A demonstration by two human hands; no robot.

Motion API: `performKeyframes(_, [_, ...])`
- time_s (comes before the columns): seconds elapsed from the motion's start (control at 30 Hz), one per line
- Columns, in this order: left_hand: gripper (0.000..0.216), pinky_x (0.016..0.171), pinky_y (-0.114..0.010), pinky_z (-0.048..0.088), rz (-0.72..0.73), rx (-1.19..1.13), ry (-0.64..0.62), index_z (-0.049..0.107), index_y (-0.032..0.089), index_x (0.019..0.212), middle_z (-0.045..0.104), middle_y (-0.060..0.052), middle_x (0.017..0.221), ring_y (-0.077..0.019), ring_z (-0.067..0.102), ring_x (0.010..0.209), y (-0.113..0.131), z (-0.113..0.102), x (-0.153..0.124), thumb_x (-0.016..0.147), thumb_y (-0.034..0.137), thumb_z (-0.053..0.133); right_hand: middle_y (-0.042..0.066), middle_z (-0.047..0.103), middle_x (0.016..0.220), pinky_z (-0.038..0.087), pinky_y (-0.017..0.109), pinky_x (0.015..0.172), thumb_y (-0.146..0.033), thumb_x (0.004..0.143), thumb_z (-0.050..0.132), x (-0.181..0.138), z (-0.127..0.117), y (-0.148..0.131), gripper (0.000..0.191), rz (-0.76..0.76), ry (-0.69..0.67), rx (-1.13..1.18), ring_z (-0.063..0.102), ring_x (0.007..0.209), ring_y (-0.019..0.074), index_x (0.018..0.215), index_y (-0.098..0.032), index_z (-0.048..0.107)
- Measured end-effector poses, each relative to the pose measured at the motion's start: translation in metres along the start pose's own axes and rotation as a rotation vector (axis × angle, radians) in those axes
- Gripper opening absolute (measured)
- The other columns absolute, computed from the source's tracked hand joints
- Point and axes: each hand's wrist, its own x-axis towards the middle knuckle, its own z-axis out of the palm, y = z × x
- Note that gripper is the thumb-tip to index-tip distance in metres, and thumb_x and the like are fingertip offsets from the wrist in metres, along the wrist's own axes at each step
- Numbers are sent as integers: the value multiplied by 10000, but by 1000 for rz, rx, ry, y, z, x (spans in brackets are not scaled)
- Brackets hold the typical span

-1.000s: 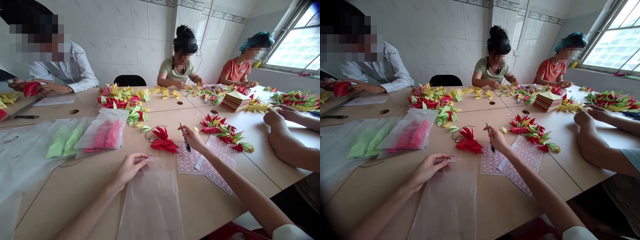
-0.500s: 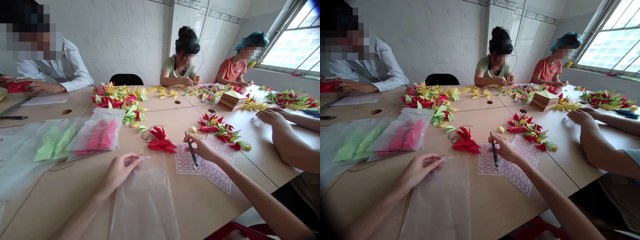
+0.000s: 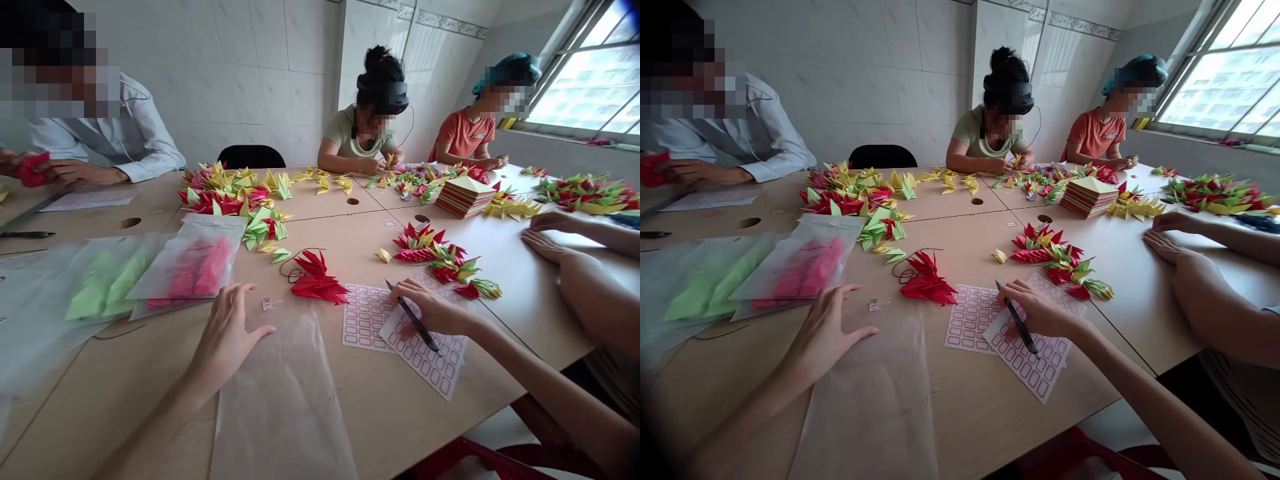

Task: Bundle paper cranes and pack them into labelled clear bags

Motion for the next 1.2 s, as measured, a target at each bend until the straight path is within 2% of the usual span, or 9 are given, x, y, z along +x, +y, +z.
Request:
performKeyframes(0.1, [396, 903, -393, 394, 48, -63, 10, 459, 204, 1056, 491, -90, 1098, -279, 472, 1079, 12, -3, -11, 719, 325, 630, 51, 517, 870, 426, 306, 689, -346, 579, 746, 3, 5, 3, 368, 20, 21, 19, 463, 796, 189, 824, -191, 519])
performKeyframes(0.2, [183, 895, -348, 411, 124, -234, -215, 510, 228, 978, 539, -54, 1039, -221, 516, 1024, 38, -3, -29, 799, 260, 534, 28, 505, 824, 411, 275, 624, -327, 548, 764, 4, 8, 4, 382, 30, 25, 18, 456, 727, 161, 780, -190, 494])
performKeyframes(0.27, [265, 921, -346, 405, 158, -348, -382, 521, 248, 1049, 549, -46, 1085, -214, 516, 1047, 57, -1, -40, 788, 211, 541, 11, 505, 797, 396, 251, 580, -307, 562, 759, 5, 9, 1, 370, 36, 15, 31, 449, 675, 139, 772, -193, 477])
performKeyframes(0.33, [416, 956, -367, 388, 125, -473, -457, 491, 264, 1148, 540, -53, 1157, -229, 492, 1100, 73, 3, -46, 749, 199, 590, 3, 509, 784, 381, 231, 540, -289, 612, 730, 9, 8, -5, 320, 39, 17, 52, 445, 632, 121, 776, -196, 472])
performKeyframes(0.5, [749, 977, -384, 383, -157, -971, -538, 351, 259, 1308, 486, -101, 1290, -239, 485, 1144, 100, 14, -39, 656, 301, 719, 4, 509, 758, 363, 208, 529, -278, 706, 680, 29, 0, -43, 235, -106, 97, 71, 452, 620, 108, 752, -193, 466])
performKeyframes(0.6, [620, 869, -368, 454, -277, -1294, -626, 456, 204, 1233, 599, -101, 1145, -245, 571, 1022, 111, 14, -32, 675, 311, 706, 6, 510, 769, 368, 210, 556, -265, 731, 659, 44, -1, -77, 211, -224, 153, 123, 466, 646, 114, 757, -200, 460])
performKeyframes(0.7, [325, 783, -352, 475, -430, -1356, -616, 613, 135, 986, 674, -85, 948, -256, 606, 925, 107, 9, -32, 738, 345, 637, 17, 529, 837, 387, 209, 608, -185, 789, 570, 57, 4, -102, 102, -262, 149, 160, 505, 718, 124, 810, -209, 473])
performKeyframes(0.9, [345, 832, -360, 465, -829, -1323, -484, 596, 139, 990, 668, -95, 1023, -255, 596, 985, 66, -7, -48, 699, 307, 677, 19, 585, 889, 407, 240, 677, -212, 804, 554, 66, 25, -95, 125, -124, 221, 212, 537, 770, 147, 900, -222, 474])
performKeyframes(1.2, [324, 837, -362, 478, -901, -1338, -437, 594, 164, 899, 688, -65, 972, -243, 630, 929, 46, -17, -50, 617, 243, 731, 10, 612, 893, 432, 265, 695, -164, 760, 550, 65, 44, -85, 139, -55, 223, 336, 545, 768, 144, 865, -224, 481])
